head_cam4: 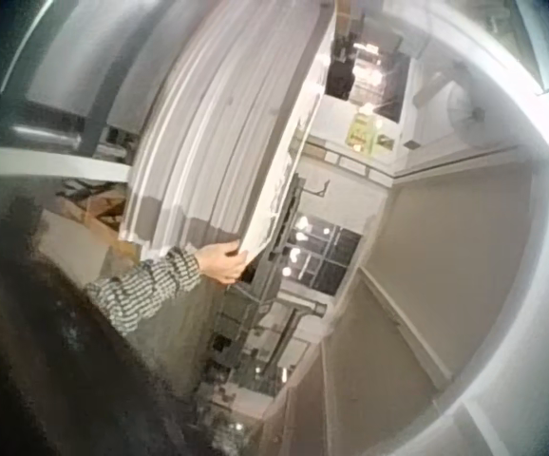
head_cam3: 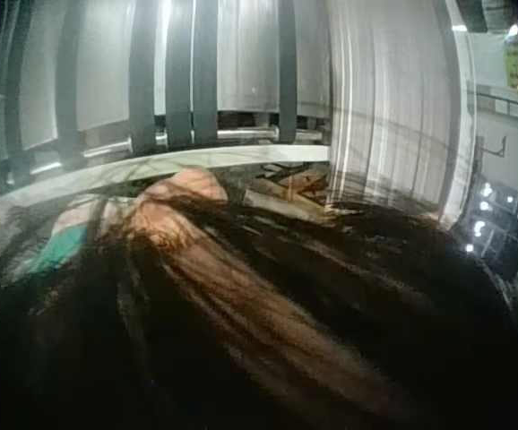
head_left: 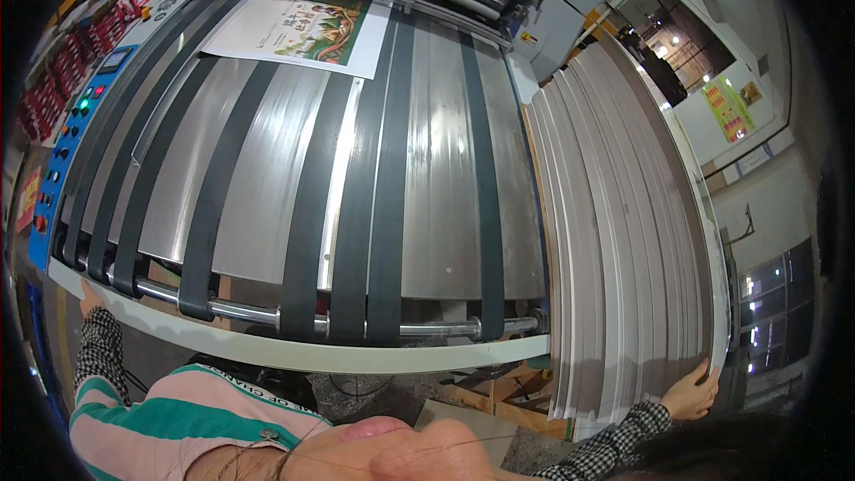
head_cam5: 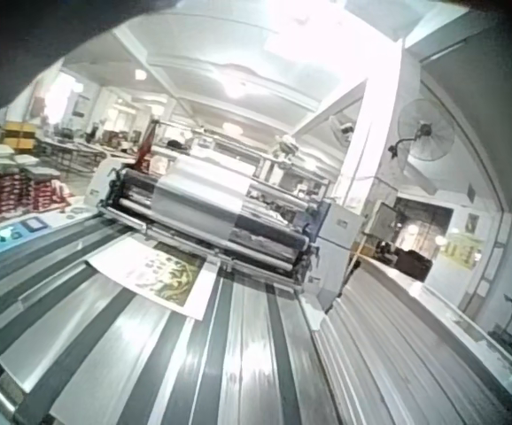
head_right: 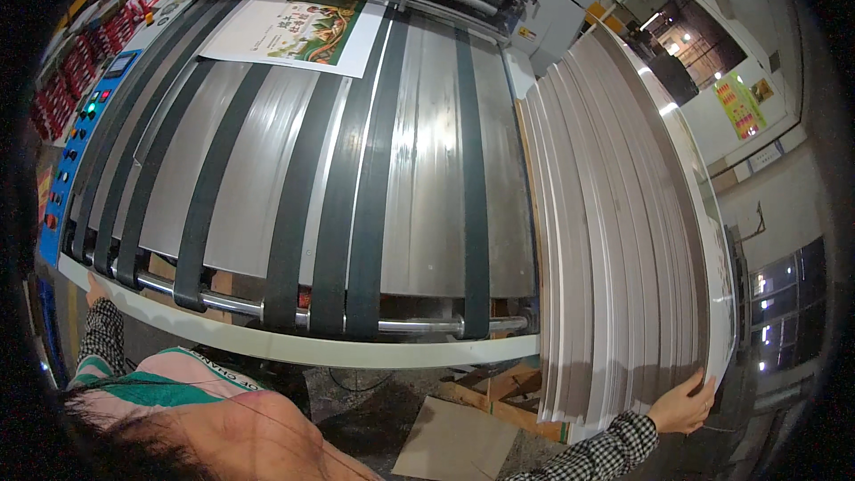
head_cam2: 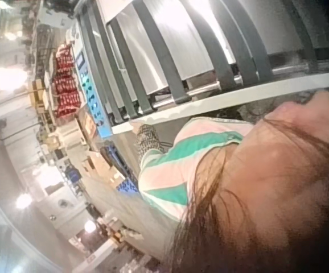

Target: The person operates a large industrial laminating machine in a factory setting. They feed printed sheets into the machine's rollers, press buttons on the control panel to adjust settings, and retrieve the laminated sheets from the output side.

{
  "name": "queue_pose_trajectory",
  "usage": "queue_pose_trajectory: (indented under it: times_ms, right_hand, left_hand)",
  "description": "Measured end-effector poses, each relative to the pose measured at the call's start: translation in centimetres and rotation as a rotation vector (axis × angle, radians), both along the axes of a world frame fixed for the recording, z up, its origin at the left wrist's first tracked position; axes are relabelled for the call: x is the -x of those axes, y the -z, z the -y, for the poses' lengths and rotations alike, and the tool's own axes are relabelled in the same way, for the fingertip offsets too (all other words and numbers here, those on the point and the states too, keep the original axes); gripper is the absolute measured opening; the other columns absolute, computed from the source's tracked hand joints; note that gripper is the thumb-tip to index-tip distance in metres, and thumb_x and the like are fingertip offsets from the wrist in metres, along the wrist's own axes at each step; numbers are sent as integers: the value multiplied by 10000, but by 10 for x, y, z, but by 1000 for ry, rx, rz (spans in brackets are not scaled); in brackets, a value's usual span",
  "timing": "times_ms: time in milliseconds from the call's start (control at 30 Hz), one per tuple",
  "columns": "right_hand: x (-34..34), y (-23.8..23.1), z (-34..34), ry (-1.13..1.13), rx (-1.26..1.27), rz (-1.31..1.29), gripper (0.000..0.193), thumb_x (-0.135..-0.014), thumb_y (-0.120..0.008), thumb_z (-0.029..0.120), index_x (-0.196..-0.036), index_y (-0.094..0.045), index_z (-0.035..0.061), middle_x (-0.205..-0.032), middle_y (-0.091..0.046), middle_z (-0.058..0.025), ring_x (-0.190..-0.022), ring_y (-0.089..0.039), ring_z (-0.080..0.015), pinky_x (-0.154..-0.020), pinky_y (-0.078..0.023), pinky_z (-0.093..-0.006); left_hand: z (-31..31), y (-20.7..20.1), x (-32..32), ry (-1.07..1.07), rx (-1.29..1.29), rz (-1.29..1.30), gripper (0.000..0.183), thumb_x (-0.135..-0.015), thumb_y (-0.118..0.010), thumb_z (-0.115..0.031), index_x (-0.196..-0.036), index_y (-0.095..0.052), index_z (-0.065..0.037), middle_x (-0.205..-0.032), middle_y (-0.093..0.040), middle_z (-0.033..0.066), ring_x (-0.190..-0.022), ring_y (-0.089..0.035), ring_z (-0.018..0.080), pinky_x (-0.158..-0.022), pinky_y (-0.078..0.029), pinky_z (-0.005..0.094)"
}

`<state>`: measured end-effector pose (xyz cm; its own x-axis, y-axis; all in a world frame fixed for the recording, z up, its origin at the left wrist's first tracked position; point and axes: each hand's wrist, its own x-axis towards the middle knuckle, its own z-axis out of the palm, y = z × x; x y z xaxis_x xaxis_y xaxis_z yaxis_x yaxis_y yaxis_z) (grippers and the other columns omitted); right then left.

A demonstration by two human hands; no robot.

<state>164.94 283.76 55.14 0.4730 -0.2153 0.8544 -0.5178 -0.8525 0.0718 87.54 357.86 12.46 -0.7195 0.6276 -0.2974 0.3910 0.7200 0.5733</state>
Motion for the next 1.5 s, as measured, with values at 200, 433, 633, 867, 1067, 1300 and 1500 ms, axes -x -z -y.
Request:
queue_pose_trajectory:
  times_ms: [200, 433, 633, 867, 1067, 1300, 1500]
  right_hand:
    - [6, -13, -24, 116, -51, -75, 531, -876, -382, 599, -1175, -584, 210, -1232, -543, -8, -1157, -469, -228, -1015, -236, -569]
    - [27, -46, -63, 213, -8, -201, 273, -888, -478, 271, -924, -672, 83, -909, -669, -72, -870, -613, -257, -961, -311, -567]
    - [43, -54, -96, -221, -55, -362, 246, -855, -472, 178, -891, -642, 4, -901, -644, -170, -834, -599, -321, -814, -434, -442]
    - [70, 117, -254, -826, -34, -768, 194, -720, -529, 156, -796, -646, 21, -762, -608, -236, -716, -592, -383, -658, -464, -459]
    - [125, 236, -378, -1207, -307, -973, 272, -729, -531, 209, -705, -606, -50, -711, -586, -268, -694, -570, -417, -654, -431, -470]
    - [243, 265, -499, -1513, -753, -1228, 301, -747, -538, 161, -575, -404, -46, -493, -363, -45, -516, -366, -99, -476, -316, -334]
    - [324, 252, -569, -1684, -1101, -1305, 308, -821, -524, 109, -585, -379, -25, -525, -357, -18, -540, -344, -84, -478, -291, -310]
  left_hand:
    - [21, -15, -20, -42, -46, 1, 889, -804, -332, -689, -1197, -493, 91, -1165, -552, 232, -1075, -535, 341, -930, -391, 402]
    - [47, -43, -64, 36, -79, 125, 880, -796, -364, -681, -1189, -483, 98, -1201, -520, 253, -1125, -487, 371, -963, -359, 397]
    - [52, -25, -71, -42, -161, -47, 899, -787, -441, -657, -1222, -408, 129, -1205, -494, 290, -1119, -486, 383, -964, -355, 403]
    - [67, -44, -89, 33, -352, 103, 752, -819, -546, -513, -1213, -411, 113, -1175, -505, 272, -1102, -492, 356, -948, -376, 379]
    - [76, -56, -79, 245, -435, -360, 712, -855, -540, -398, -1381, -249, -18, -1430, -207, 230, -1338, -185, 344, -1091, -144, 454]
    - [46, -102, -54, 209, -689, -212, 504, -859, -556, -221, -1294, -405, -17, -1403, -300, 178, -1307, -277, 311, -1068, -234, 406]
    - [-4, -131, -84, 330, -1030, 464, 362, -882, -552, -122, -1220, -493, -7, -1219, -530, 127, -1147, -489, 217, -968, -382, 314]
